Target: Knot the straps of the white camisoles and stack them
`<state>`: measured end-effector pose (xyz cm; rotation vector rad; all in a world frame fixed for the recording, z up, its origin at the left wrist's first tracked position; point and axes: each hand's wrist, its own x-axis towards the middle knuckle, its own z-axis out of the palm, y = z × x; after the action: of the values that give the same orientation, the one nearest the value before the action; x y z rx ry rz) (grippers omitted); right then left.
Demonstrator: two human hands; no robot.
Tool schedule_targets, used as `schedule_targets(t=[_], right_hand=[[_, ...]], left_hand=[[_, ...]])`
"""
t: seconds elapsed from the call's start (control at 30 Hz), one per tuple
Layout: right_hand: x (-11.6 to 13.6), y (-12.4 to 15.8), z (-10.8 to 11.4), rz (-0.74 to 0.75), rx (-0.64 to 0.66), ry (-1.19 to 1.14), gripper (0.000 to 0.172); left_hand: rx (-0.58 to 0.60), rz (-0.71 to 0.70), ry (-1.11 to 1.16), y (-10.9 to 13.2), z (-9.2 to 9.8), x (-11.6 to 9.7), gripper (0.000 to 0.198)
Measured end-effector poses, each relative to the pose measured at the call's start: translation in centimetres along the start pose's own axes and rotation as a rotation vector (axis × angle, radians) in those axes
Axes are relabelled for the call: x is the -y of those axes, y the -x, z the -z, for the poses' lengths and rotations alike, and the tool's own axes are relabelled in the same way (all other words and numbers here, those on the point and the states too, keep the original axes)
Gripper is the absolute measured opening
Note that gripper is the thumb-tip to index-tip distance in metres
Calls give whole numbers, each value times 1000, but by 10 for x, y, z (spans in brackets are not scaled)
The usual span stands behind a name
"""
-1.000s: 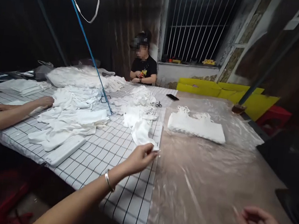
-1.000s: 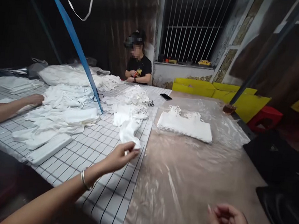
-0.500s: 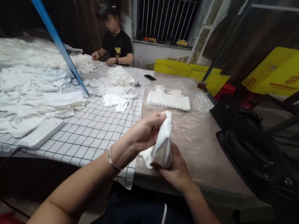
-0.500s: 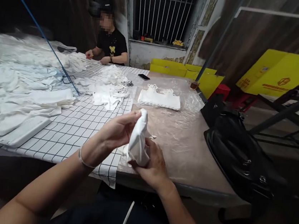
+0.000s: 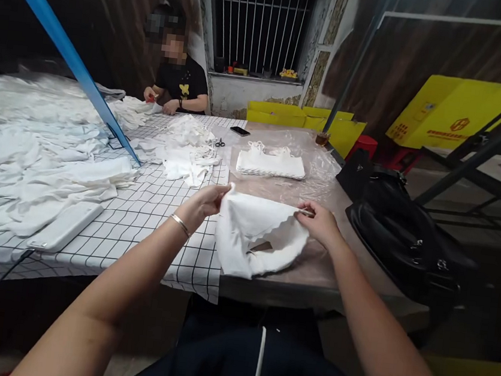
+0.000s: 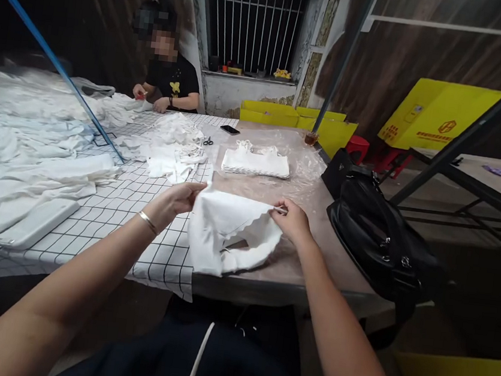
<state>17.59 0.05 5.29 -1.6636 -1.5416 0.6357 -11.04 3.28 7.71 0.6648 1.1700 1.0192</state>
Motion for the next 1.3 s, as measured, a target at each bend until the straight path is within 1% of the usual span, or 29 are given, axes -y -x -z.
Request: schedule_targets(t=[0.03, 0.1, 0.17, 0.2, 0.23, 0.27, 0.33, 0.37, 0.4, 0.43, 0.47, 0.5, 0.57, 0.6, 0.67, 0.73, 0.8, 0.83, 0.87, 0.9, 0.97, 1.0, 1.03, 1.07, 1.13, 1.17, 1.2, 1.23, 1.3], right_hand=[[-8, -3, -1, -6, -41, 116, 30], [-25, -1, -5, -9, -106, 267, 37], [-37, 10, -9, 15, -113, 278, 34], [-41, 17, -13, 43, -103, 252, 30], [-42, 25, -18, 78, -92, 220, 25], [-40, 32, -24, 115, -78, 186, 21], [-31, 41, -37, 192, -33, 125, 16], [-23, 43, -44, 226, -4, 100, 15], [-15, 43, -50, 252, 26, 80, 15], [-6, 42, -56, 269, 53, 66, 14], [3, 40, -60, 276, 75, 56, 14], [12, 38, -63, 274, 94, 46, 13], [27, 34, -67, 242, 136, 4, 11], [33, 34, -68, 211, 167, -29, 13], [42, 37, -71, 140, 251, -107, 21], [47, 40, -73, 104, 297, -172, 27], [49, 41, -72, 100, 296, -264, 28], [50, 40, -69, 82, 295, -339, 28], [51, 38, -65, 45, 303, -433, 29], [52, 34, -59, -5, 330, -539, 30], [58, 26, -44, -95, 415, -729, 31], [63, 21, -35, -124, 463, -794, 29], [68, 17, -27, -145, 505, -839, 27], [73, 12, -18, -169, 536, -866, 24], [83, 2, -2, -232, 563, -890, 22], [87, -4, 6, -264, 566, -894, 24], [89, -9, 13, -289, 570, -892, 28], [88, -15, 19, -305, 580, -882, 32], [82, -28, 28, -310, 598, -844, 40]], left_hand=[[-32, 25, -57, -6, 6, 10, 3], [-62, 46, -102, -9, 18, 27, 10], [-113, -19, -178, -4, 30, 39, 19], [-147, -65, -284, 1, 34, 45, 19], [-172, -108, -444, 5, 38, 50, 17], [-180, -148, -646, 10, 40, 55, 18], [-163, -218, -1050, 17, 40, 64, 26], [-149, -250, -1191, 19, 39, 69, 29], [-137, -278, -1268, 19, 38, 74, 29], [-128, -299, -1273, 19, 36, 78, 27], [-121, -309, -1220, 18, 35, 80, 24], [-107, -307, -1121, 17, 33, 82, 22], [-68, -285, -830, 18, 27, 81, 23], [-58, -275, -665, 19, 22, 79, 25], [-28, -241, -364, 26, 8, 73, 29], [60, -198, -179, 37, -10, 64, 30], [192, -211, -159, 47, -27, 55, 30], [222, -261, -214, 50, -32, 51, 30], [206, -336, -302, 52, -36, 47, 30], [152, -418, -407, 51, -38, 43, 32], [35, -540, -601, 44, -38, 39, 52], [39, -557, -667, 37, -37, 38, 62], [103, -541, -702, 30, -36, 36, 63], [215, -499, -701, 24, -35, 35, 57], [456, -382, -595, 12, -35, 32, 31], [540, -319, -496, 9, -35, 29, 22], [591, -261, -379, 6, -34, 26, 19], [608, -218, -257, 5, -34, 23, 20], [582, -182, -64, 3, -32, 16, 24]])
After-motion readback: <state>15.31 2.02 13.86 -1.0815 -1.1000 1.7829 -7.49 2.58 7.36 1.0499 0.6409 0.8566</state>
